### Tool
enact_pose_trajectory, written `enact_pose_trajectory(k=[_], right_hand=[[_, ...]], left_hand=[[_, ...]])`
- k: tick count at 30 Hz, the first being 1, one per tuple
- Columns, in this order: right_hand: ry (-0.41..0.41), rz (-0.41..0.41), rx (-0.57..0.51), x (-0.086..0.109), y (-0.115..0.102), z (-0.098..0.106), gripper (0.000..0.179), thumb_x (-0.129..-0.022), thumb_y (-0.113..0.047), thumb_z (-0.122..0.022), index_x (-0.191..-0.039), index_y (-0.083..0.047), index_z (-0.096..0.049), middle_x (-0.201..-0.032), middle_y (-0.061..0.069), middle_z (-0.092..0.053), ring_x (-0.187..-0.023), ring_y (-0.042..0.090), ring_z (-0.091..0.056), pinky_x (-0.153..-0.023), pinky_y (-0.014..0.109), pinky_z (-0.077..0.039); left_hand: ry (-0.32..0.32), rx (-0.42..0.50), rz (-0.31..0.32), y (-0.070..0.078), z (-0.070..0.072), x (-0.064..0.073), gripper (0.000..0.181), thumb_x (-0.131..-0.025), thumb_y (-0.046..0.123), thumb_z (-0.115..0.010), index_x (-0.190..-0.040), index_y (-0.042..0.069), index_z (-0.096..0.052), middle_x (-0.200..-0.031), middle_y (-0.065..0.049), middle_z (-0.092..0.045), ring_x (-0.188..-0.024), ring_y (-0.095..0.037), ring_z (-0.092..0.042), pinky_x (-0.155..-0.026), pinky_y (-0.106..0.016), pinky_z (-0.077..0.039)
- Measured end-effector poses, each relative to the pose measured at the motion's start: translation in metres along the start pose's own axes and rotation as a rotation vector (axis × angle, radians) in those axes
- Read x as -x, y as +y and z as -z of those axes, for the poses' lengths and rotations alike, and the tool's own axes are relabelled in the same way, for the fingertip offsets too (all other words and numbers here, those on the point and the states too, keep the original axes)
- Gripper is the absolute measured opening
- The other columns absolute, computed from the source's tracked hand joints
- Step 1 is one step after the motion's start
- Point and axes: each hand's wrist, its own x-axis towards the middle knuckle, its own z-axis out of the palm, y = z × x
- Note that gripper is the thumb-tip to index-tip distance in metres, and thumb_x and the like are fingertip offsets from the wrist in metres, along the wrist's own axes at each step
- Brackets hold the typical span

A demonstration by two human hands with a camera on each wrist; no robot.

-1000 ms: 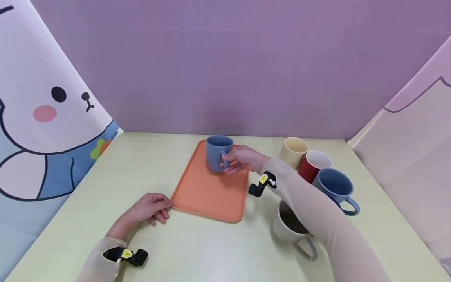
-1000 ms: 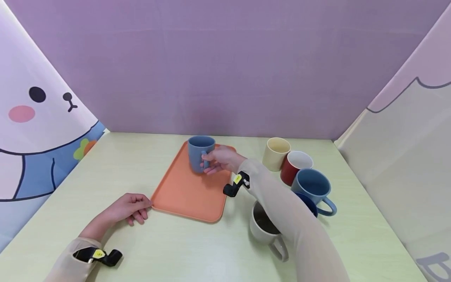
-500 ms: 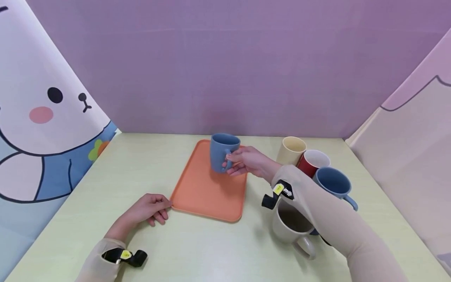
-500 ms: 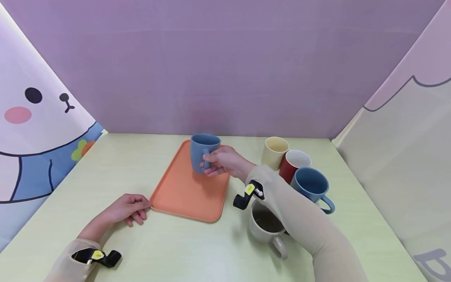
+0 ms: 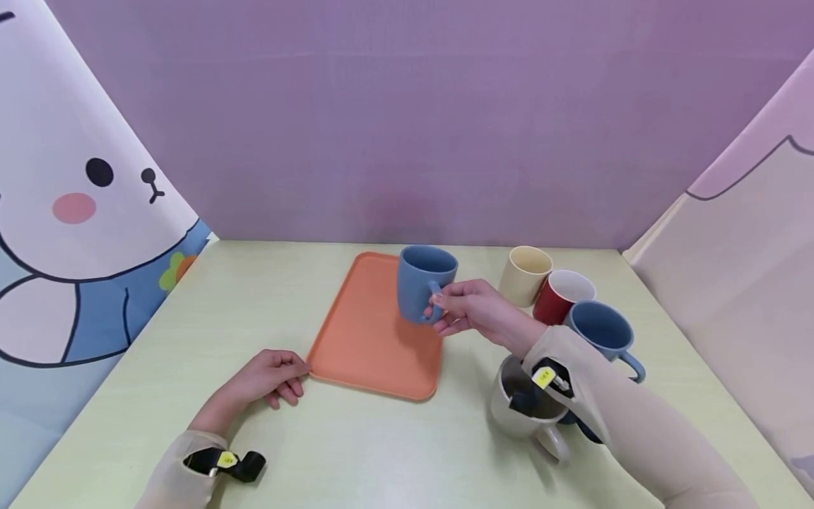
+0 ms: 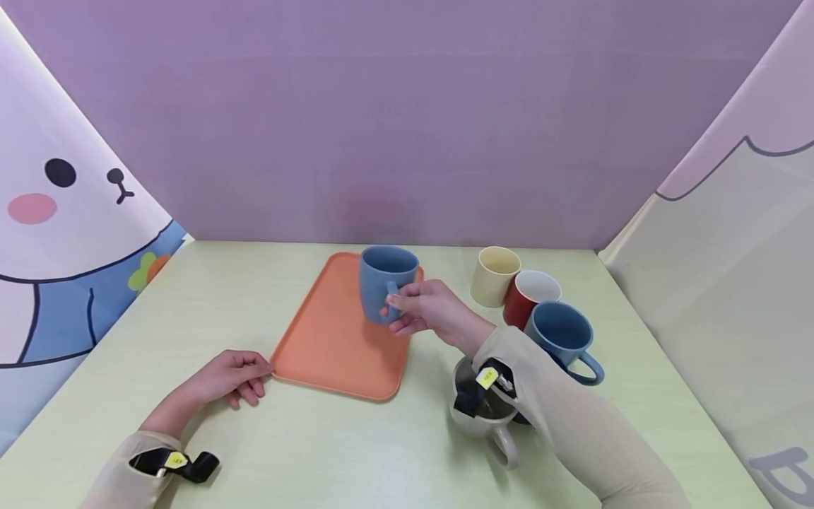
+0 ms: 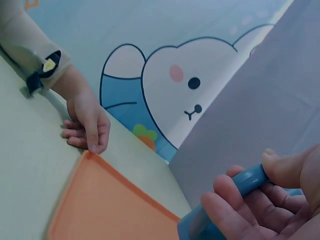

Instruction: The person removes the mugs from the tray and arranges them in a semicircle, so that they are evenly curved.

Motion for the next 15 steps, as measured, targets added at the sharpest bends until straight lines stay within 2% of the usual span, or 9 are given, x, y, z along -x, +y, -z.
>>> enact_pose_trajectory(k=[7,15], right_hand=[[-0.022,0.078,-0.014,0.025,0.008,0.000,0.010,-0.100,-0.005,-0.057,-0.099,0.003,-0.063,-0.088,0.008,-0.071,-0.068,0.016,-0.068,-0.075,0.037,-0.059],[-0.042,0.120,0.021,0.051,0.018,-0.003,0.009,-0.098,-0.009,-0.063,-0.097,0.000,-0.065,-0.090,0.010,-0.072,-0.069,0.017,-0.069,-0.075,0.038,-0.059]], left_hand=[[-0.002,-0.003,-0.002,0.001,0.000,-0.002,0.031,-0.102,0.028,-0.058,-0.102,-0.002,-0.066,-0.074,-0.006,-0.069,-0.063,-0.018,-0.069,-0.047,-0.027,-0.051],[0.001,-0.011,0.010,0.001,0.000,-0.001,0.031,-0.102,0.028,-0.058,-0.102,-0.002,-0.066,-0.074,-0.006,-0.069,-0.063,-0.018,-0.068,-0.048,-0.027,-0.051]])
